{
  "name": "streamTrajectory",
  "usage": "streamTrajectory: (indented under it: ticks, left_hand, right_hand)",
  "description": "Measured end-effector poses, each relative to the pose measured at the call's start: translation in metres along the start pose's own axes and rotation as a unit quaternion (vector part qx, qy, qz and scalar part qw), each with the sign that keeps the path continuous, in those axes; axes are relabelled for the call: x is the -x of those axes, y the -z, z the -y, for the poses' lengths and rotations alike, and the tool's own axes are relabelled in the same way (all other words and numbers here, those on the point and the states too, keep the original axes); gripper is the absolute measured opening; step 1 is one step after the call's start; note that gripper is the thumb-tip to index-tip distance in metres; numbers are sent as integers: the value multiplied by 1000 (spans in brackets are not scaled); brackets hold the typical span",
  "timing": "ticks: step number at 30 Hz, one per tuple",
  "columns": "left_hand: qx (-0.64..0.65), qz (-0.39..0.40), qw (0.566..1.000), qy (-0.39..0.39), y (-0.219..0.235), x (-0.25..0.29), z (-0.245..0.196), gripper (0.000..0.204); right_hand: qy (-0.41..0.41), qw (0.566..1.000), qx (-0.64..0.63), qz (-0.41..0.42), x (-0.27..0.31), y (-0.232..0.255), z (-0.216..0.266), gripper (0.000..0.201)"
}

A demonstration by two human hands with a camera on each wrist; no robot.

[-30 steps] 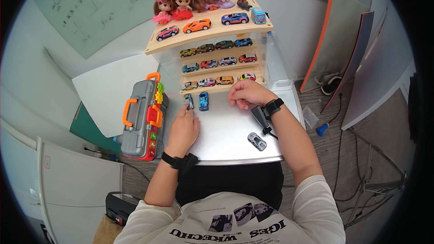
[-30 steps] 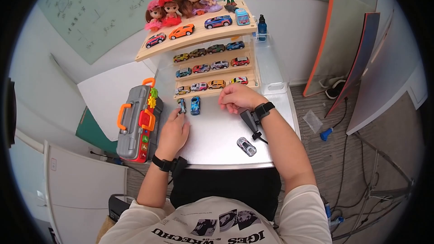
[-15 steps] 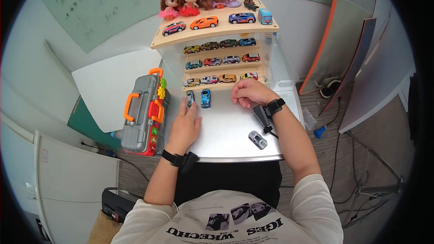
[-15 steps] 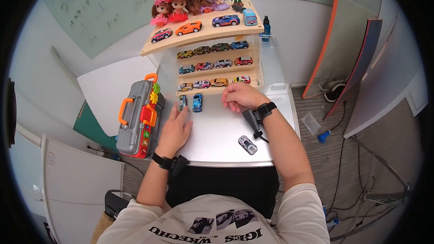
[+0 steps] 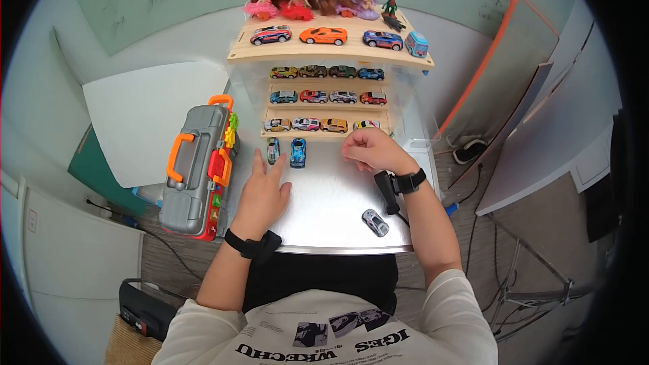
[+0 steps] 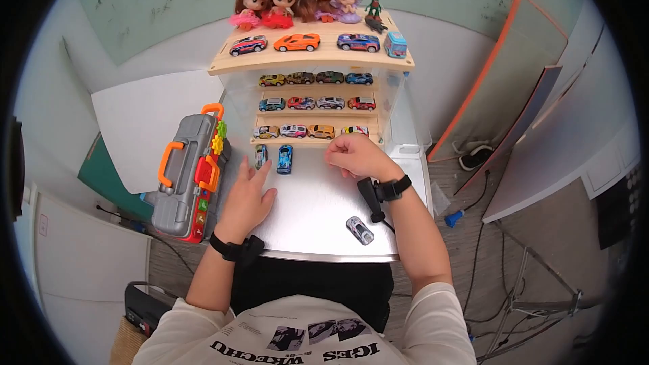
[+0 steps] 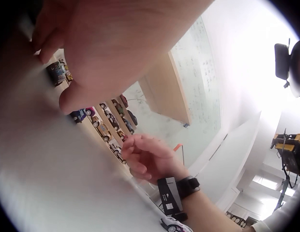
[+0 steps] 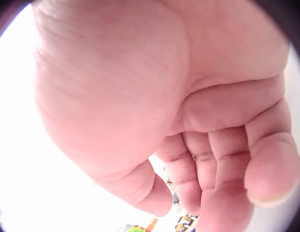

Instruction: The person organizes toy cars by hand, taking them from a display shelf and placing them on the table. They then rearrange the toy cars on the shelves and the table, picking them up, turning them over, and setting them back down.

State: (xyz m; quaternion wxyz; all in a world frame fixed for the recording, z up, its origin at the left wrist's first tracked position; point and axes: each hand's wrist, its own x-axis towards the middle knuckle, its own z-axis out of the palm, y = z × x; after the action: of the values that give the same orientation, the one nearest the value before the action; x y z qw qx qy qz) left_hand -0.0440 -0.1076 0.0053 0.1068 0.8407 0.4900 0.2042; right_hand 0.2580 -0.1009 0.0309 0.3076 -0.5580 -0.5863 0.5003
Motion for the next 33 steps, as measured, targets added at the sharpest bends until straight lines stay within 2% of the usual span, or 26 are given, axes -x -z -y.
streamTrajectory:
  ticks: [1, 2, 4, 5, 6, 8, 9, 11, 12, 13, 15, 19, 21, 22, 24, 27, 31, 33]
  left_hand:
    - [6, 18, 1000, 10, 3, -1, -2, 63]
    - [15, 15, 1000, 15, 5, -3, -1, 63]
    - [24, 24, 999, 23, 9, -9, 1, 66]
    - [30, 23, 999, 24, 12, -11, 0, 66]
    - [10, 5, 999, 35, 13, -13, -3, 63]
    - [-4, -15, 999, 46, 21, -21, -10, 61]
    - [-10, -12, 999, 50, 27, -27, -14, 53]
    - [-12, -10, 998, 55, 28, -38, -16, 47]
    - [-40, -29, 997, 65, 23, -46, -14, 37]
    - [-68, -48, 994, 74, 19, -52, -13, 29]
    - [-72, -55, 992, 90, 13, -60, -12, 26]
    - [-87, -62, 985, 138, -5, -70, -3, 16]
    - [-82, -72, 985, 134, -12, -72, 2, 15]
    - [-76, -79, 985, 133, -14, -72, 3, 15]
    - [-72, -83, 985, 130, -16, -73, 4, 15]
    - [-51, -94, 985, 134, -19, -70, 6, 20]
    - [-16, -122, 984, 130, -25, -70, 12, 24]
    - [-14, -132, 983, 126, -30, -71, 15, 24]
  right_hand:
    - [25, 999, 2, -31, 5, -2, 7, 14]
    - [21, 999, 11, -27, 13, -3, 16, 14]
    - [71, 981, 178, -24, 30, -7, 30, 16]
    - [116, 948, 295, -15, 40, -6, 26, 30]
    - [114, 947, 301, -15, 53, -11, 27, 30]
    - [5, 854, 520, -2, 81, -24, 32, 47]
    - [3, 851, 525, -1, 90, -30, 31, 47]
    - [-93, 855, 509, 24, 105, -42, 29, 52]
    - [-95, 853, 512, 24, 108, -45, 26, 52]
    - [-77, 859, 505, 28, 108, -47, 20, 47]
    - [-27, 869, 494, 12, 105, -51, 14, 36]
    - [14, 893, 449, -32, 63, -47, 20, 37]
    - [28, 908, 401, -121, 32, -46, 24, 36]
    - [28, 908, 400, -120, 17, -48, 22, 36]
    - [60, 906, 368, -201, -9, -55, 17, 35]
    - [54, 898, 379, -217, -31, -63, 10, 36]
    - [56, 905, 365, -212, -21, -64, 16, 40]
    - [59, 932, 332, -134, -12, -60, 25, 40]
